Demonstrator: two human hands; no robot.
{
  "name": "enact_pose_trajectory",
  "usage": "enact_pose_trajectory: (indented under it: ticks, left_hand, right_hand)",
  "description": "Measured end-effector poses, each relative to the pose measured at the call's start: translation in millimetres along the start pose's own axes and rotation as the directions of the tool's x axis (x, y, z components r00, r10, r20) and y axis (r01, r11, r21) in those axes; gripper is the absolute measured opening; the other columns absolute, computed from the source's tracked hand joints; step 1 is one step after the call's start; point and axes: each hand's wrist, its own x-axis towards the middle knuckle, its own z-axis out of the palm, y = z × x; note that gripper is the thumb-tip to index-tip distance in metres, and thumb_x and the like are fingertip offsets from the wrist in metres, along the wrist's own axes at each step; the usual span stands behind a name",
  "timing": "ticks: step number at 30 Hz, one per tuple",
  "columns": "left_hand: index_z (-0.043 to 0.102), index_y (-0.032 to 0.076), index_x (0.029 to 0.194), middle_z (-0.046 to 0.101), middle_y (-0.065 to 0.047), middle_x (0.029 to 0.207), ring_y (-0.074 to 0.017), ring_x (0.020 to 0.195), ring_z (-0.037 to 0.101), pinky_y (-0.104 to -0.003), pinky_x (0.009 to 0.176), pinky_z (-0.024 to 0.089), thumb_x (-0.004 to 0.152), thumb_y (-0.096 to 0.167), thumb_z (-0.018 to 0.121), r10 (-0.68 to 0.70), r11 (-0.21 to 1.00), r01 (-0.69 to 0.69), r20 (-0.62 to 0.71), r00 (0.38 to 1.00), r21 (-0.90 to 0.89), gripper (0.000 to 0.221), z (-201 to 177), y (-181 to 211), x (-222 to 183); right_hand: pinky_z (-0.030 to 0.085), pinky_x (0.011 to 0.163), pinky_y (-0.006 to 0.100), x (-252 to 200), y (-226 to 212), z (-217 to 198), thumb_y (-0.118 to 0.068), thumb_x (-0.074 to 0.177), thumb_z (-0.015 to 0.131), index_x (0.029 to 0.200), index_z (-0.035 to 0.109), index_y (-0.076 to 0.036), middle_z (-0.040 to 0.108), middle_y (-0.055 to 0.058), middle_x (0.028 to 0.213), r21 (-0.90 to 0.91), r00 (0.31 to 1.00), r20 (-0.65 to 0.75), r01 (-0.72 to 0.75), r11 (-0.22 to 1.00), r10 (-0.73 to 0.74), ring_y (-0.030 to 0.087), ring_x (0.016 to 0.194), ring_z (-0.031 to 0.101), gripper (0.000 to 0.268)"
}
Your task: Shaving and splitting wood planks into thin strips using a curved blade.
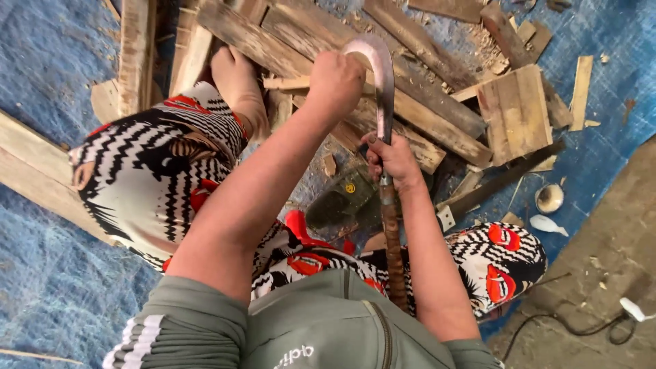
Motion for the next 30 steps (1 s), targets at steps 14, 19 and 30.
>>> enact_pose_trajectory:
  ticks: [14,19,30]
  left_hand:
    - [0.072,0.012,0.08,0.054,0.005,0.058,-0.0086,0.049,0.037,-0.026,0.047,0.037,0.107,0.053,0.057,-0.038,0.991,0.045,0.062,0.997,-0.122,0.051,0.3,-8.0,-0.3]
    - [0.074,0.016,0.082,0.064,-0.001,0.065,-0.0171,0.052,0.049,-0.032,0.051,0.041,0.096,0.03,0.059,-0.023,0.997,0.02,-0.034,0.999,-0.073,0.025,10.6,1.1,16.8]
    - [0.073,0.016,0.065,0.07,-0.006,0.063,-0.0276,0.056,0.063,-0.042,0.056,0.049,0.08,0.015,0.064,-0.148,0.948,0.061,-0.264,0.953,-0.313,0.017,21.8,-4.5,2.2]
  right_hand:
    - [0.046,0.046,0.026,-128.0,-101.2,80.5,-0.015,0.104,0.06,0.114,0.063,-0.013,0.059,-0.004,0.07,-0.636,0.827,-0.289,0.21,0.742,-0.481,0.008,0.055,0.055,0.011]
    - [0.053,0.057,0.048,20.0,6.8,30.8,-0.015,0.102,0.056,0.108,0.063,-0.002,0.07,0.018,0.078,-0.921,0.874,-0.183,0.008,0.39,-0.449,0.035,0.062,0.065,0.015]
    - [0.049,0.05,0.033,-58.8,-56.3,61.5,-0.019,0.099,0.059,0.116,0.067,-0.008,0.065,0.005,0.072,-0.679,0.947,-0.249,-0.019,0.734,-0.205,0.017,0.057,0.061,0.022]
